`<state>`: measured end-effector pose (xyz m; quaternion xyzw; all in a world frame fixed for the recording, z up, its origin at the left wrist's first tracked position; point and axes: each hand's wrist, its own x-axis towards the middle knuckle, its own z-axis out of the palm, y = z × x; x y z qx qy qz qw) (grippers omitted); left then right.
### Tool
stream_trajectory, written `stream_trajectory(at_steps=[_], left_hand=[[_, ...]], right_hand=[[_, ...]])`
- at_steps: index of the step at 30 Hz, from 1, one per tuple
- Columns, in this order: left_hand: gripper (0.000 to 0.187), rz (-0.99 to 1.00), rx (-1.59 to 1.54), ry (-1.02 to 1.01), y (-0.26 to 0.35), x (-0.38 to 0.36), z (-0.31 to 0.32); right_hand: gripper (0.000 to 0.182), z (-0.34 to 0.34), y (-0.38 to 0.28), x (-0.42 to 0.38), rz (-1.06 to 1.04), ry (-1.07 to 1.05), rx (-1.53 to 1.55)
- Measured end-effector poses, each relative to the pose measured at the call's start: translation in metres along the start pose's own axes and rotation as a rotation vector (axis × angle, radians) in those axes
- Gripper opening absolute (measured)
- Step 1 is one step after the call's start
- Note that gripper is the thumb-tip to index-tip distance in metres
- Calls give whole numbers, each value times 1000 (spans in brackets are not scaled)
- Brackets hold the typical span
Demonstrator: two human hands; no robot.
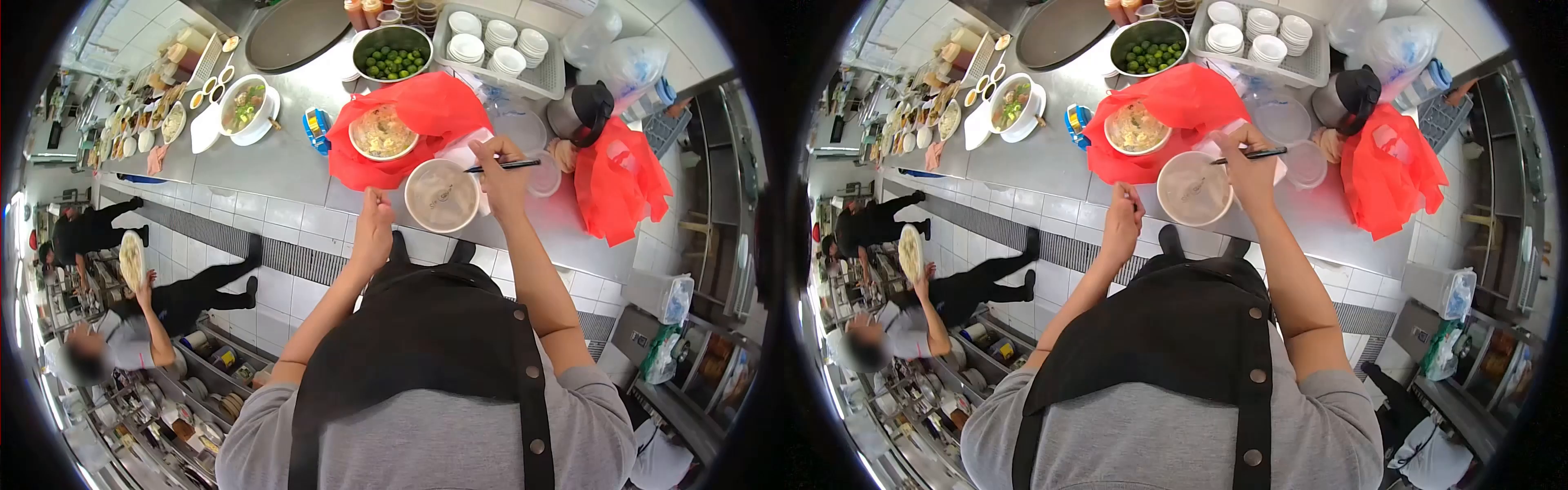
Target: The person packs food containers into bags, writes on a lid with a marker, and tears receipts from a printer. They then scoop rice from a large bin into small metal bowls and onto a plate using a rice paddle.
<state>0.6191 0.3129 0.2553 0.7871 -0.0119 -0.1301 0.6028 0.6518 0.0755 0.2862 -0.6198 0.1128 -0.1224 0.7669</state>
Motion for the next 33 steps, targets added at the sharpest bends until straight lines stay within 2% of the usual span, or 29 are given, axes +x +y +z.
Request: stream_trajectory(at_steps=[1,2,3,5,6,7,9,13,17,19,21,25,26,29,30,31,32,33], left_hand=[[73,103,-165,-29,9,2,-4],[91,264,-258,-109,21,8,-3],[91,280,-252,-76,37,11,-4],[110,360,-229,-230,62,18,5],[116,364,-255,-274,62,22,9],[116,374,-256,-276,62,24,14],[108,466,-301,-269,66,27,23],[107,446,-316,-310,68,27,28],[107,420,-319,-298,60,31,32],[108,421,-322,-298,59,34,33],[110,358,-341,-288,62,36,35],[115,340,-359,-264,79,32,38],[117,341,-321,-330,85,32,32],[116,303,-370,-330,98,36,35],[110,423,-388,-238,105,38,41],[110,417,-387,-244,106,39,40],[97,437,-384,-206,108,42,38],[72,462,-390,-163,117,45,38]], right_hand=[[29,3,-12,-1,-11,-21,-4],[24,10,-20,-2,-91,-31,11],[24,23,-34,-4,-103,-64,22],[24,36,-65,-19,-139,-208,170],[32,35,-79,-27,42,-187,128],[32,37,-78,-26,31,-187,126],[42,41,-71,-26,-385,-142,-81],[50,43,-71,-23,-402,-149,-117],[50,48,-66,-25,-434,-132,-154],[49,48,-69,-25,-467,-122,-181],[41,50,-72,-26,-380,-115,-141],[39,55,-60,-23,-472,-162,-205],[38,57,-56,-21,-524,-184,-239],[37,61,-52,-14,-575,-144,-255],[37,64,-53,-12,-601,-153,-195],[37,65,-56,-8,-596,-147,-195],[38,66,-62,-1,-553,-177,-162],[40,66,-70,10,-515,-207,-129]])
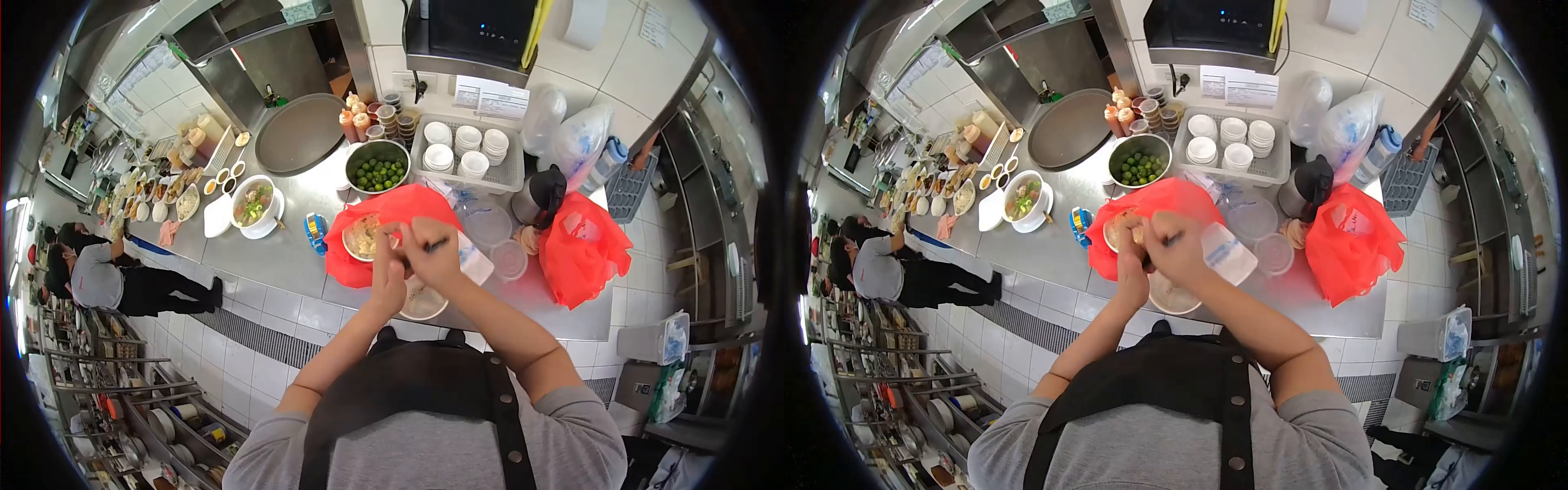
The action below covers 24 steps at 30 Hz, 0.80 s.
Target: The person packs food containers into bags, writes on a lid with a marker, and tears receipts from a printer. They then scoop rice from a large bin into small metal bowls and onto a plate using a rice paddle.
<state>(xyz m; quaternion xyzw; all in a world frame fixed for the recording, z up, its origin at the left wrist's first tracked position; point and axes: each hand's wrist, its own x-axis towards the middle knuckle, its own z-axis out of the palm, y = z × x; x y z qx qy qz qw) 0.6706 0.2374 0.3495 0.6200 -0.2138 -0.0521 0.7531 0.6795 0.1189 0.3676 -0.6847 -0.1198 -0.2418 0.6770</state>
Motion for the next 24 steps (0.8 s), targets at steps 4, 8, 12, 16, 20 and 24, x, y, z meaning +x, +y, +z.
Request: stream_trajectory(at_steps=[4,8,12,16,20,24], left_hand=[[40,193,230,15,41,38,15],[16,615,759,160,95,108,14],[9,796,1120,331,149,199,22],[10,615,1334,321,194,217,56],[13,707,1287,389,177,229,61],[16,557,1344,429,140,253,50]], right_hand=[[24,-24,-8,68,78,69,39],[22,-48,-67,109,-32,183,190],[26,-72,-120,138,-179,183,148],[25,-87,-163,164,-366,216,77],[18,-109,-194,206,-519,240,5],[27,-125,-199,280,-766,282,-390]])
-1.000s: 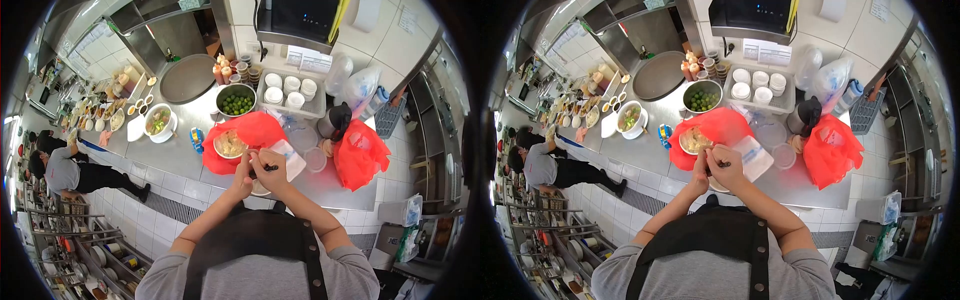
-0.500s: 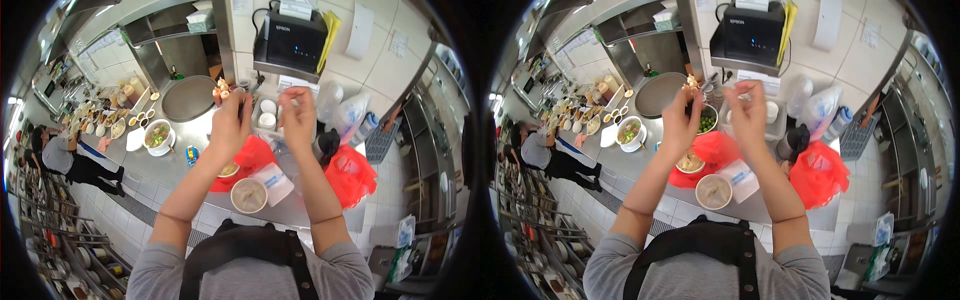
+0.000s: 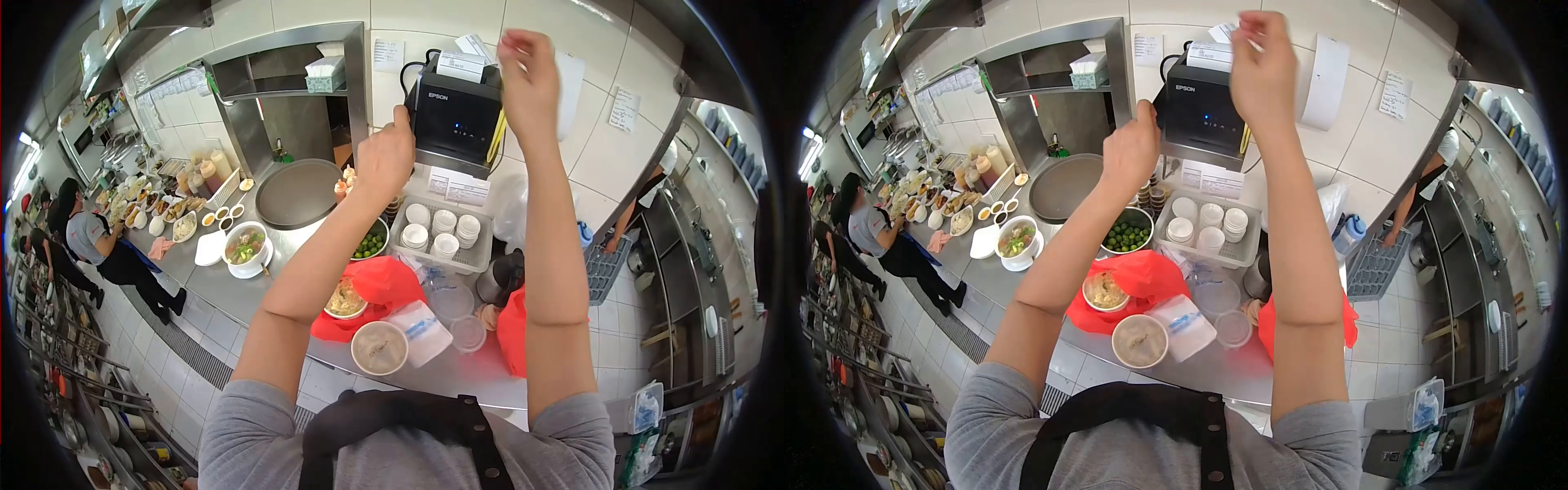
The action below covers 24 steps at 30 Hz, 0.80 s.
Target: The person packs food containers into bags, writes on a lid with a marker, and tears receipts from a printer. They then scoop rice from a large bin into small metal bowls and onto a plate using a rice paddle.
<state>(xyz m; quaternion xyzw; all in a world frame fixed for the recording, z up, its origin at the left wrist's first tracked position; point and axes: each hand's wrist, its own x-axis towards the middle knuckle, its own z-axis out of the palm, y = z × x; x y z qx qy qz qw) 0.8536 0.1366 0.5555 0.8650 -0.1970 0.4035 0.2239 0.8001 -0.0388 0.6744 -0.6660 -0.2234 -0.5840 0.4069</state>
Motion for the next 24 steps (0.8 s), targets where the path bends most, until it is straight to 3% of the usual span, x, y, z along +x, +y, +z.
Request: stream_trajectory(at_steps=[2,3,5,6,8,10,12,14,15,16,18,19,20,22,23,24], left_hand=[[22,-99,-38,-32,-4,1,20],[22,-102,-37,-33,2,0,19],[29,-180,-24,13,14,4,8],[29,-183,-19,16,13,5,10],[35,-261,0,15,7,5,18],[41,-278,-1,29,-8,4,37],[48,-291,2,43,-17,-4,48],[63,-243,-88,132,-21,-6,50],[77,-307,-162,45,-19,-8,44],[77,-314,-152,51,-20,-12,39],[79,-201,-222,349,-24,-22,29],[86,-340,-512,256,-31,-26,20],[86,-353,-504,260,-32,-38,8],[102,-673,-1796,-272,-19,-77,-33],[117,-832,-1907,-408,-4,-96,-63],[116,-639,-2200,-471,-10,-120,-61]], right_hand=[[41,25,26,13,264,-249,-241],[41,41,38,12,265,-252,-239],[58,71,57,7,335,-387,-974],[58,73,63,7,332,-388,-968],[67,70,76,7,365,-361,-903],[64,64,75,5,337,-282,-746],[60,50,54,0,266,-196,-231],[60,42,47,-7,198,-154,-165],[60,33,36,-13,172,-175,-13],[60,24,25,-21,147,-196,139],[60,5,-3,-49,154,-220,266],[60,-4,-17,-67,164,-243,380],[61,-11,-27,-91,210,-294,462],[60,-30,-40,-144,300,-459,528],[60,-40,-49,-169,392,-562,551],[60,-45,-54,-194,415,-586,572]])
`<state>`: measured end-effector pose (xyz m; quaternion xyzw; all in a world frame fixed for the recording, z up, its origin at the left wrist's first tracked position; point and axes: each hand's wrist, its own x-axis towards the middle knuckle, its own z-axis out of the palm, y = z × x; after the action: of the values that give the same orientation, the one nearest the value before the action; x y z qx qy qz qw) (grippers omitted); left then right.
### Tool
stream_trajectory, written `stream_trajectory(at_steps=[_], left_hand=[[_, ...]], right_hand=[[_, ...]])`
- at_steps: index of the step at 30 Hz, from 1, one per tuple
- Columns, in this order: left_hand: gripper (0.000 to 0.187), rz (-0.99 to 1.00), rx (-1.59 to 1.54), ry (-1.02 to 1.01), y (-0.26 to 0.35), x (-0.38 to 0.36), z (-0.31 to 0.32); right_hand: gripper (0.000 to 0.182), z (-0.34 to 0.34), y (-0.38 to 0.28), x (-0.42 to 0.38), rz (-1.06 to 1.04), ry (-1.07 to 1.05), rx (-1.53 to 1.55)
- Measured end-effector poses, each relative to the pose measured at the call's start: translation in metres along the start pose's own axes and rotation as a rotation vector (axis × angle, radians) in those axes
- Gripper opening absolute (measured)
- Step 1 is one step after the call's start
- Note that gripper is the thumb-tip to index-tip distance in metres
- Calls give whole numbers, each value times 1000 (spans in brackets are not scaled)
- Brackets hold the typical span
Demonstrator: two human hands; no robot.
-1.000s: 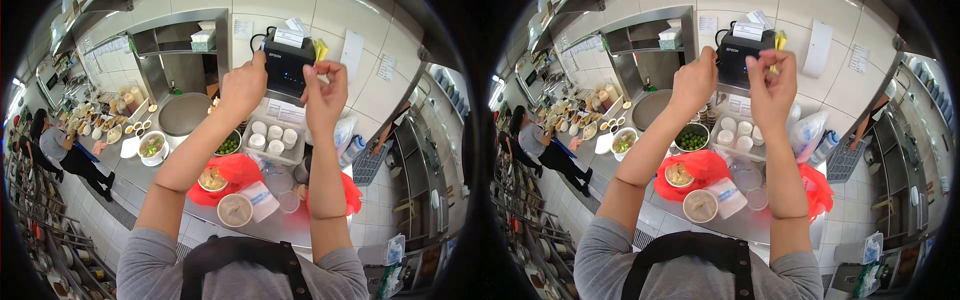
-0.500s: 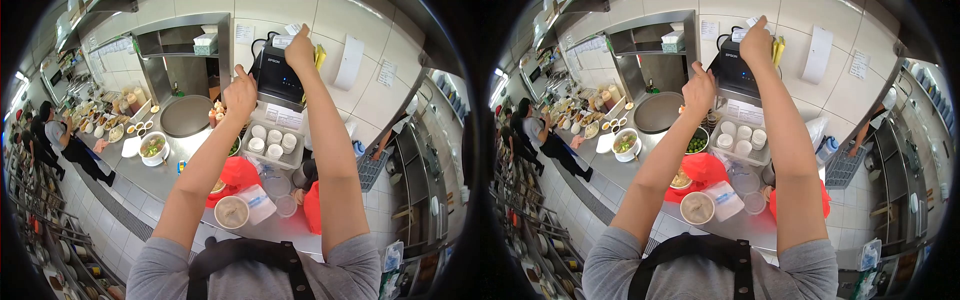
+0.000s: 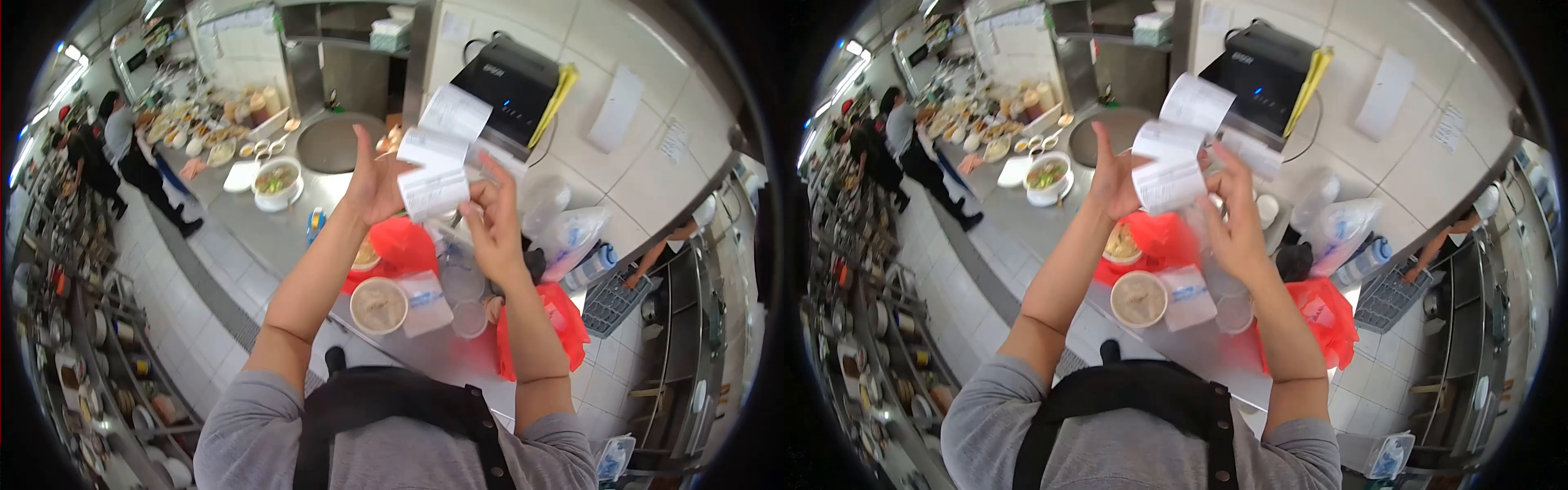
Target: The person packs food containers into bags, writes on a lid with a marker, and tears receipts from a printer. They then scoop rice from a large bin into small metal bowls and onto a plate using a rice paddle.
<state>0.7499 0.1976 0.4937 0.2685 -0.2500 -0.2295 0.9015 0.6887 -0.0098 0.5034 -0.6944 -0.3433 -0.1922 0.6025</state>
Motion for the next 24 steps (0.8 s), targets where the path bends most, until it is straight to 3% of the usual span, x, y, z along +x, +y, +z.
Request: stream_trajectory(at_steps=[2,4,5,6,8,9,10,12,16,18,21,24], left_hand=[[103,78,-6,-7,-15,-38,-18],[82,126,243,192,-16,-70,-21],[55,166,117,189,-14,-85,-17],[55,200,115,231,-13,-100,-21],[37,237,386,575,-6,-131,-28],[25,264,304,652,-1,-145,-27],[25,313,315,698,2,-158,-27],[27,378,380,980,9,-187,-30],[27,665,633,1225,25,-256,-33],[27,911,789,1356,43,-297,-24],[27,876,871,1499,74,-382,7],[25,790,997,1612,77,-466,36]], right_hand=[[62,19,13,-40,133,-140,78],[63,34,20,-64,177,-233,100],[64,42,22,-73,191,-302,97],[64,50,27,-80,197,-349,124],[67,72,34,-86,257,-408,165],[67,87,29,-85,283,-414,208],[67,101,31,-85,267,-470,244],[63,137,38,-85,269,-483,330],[56,221,25,-107,280,-549,394],[43,263,44,-129,230,-806,269],[30,318,63,-129,49,-1049,158],[26,373,44,-108,-8,-1128,247]])
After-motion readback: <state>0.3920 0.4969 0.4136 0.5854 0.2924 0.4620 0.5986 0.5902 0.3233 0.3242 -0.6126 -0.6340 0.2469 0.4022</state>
